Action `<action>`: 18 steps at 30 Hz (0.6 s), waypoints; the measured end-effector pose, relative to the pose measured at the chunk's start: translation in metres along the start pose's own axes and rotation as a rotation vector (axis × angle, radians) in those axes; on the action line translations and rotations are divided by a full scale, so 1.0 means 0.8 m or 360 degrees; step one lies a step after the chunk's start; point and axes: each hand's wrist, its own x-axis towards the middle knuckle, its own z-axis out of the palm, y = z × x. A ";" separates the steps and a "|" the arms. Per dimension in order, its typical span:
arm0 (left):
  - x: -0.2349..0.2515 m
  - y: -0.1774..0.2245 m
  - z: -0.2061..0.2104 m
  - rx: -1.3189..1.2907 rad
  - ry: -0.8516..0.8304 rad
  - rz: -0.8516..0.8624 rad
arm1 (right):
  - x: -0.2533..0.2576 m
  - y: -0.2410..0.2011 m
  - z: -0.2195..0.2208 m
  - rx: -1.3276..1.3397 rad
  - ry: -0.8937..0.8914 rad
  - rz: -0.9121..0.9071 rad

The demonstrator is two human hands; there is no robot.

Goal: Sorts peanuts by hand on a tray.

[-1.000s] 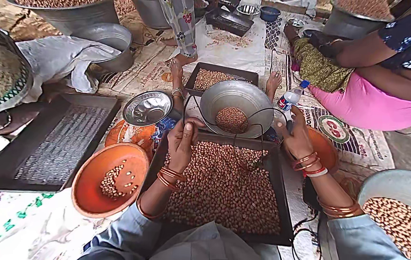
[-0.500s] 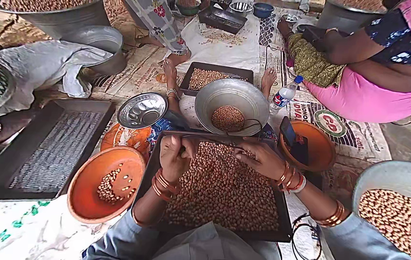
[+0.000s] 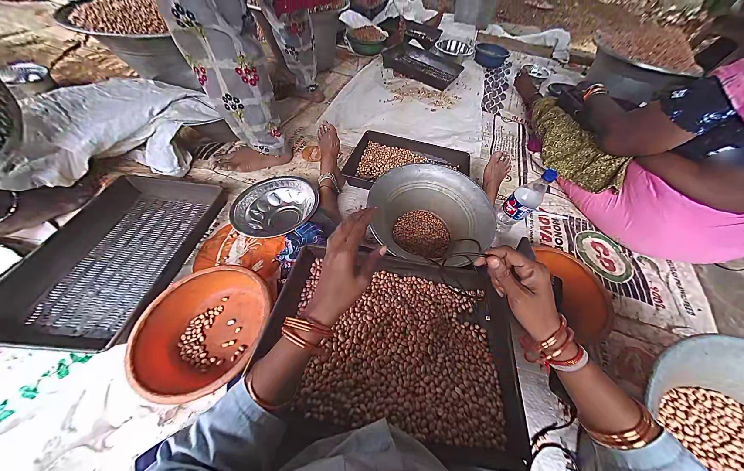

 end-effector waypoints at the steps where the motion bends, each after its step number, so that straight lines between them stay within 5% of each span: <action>1: -0.005 0.010 0.005 -0.0175 -0.0091 0.0100 | -0.001 -0.003 0.003 0.0052 -0.0043 -0.0023; 6: -0.026 0.045 0.025 -0.1063 -0.0967 0.0080 | -0.001 -0.013 0.008 0.0202 0.0188 0.0036; 12: -0.021 0.039 0.017 -0.1818 -0.1084 -0.0363 | 0.023 0.009 -0.026 0.0375 0.0822 0.0460; 15: -0.022 0.042 0.008 -0.2694 -0.1122 -0.0561 | 0.023 0.024 -0.027 0.0298 0.0597 0.0702; 18: -0.019 0.039 -0.003 -0.3259 -0.0774 -0.0660 | 0.010 0.039 -0.010 -0.0231 -0.0053 0.0694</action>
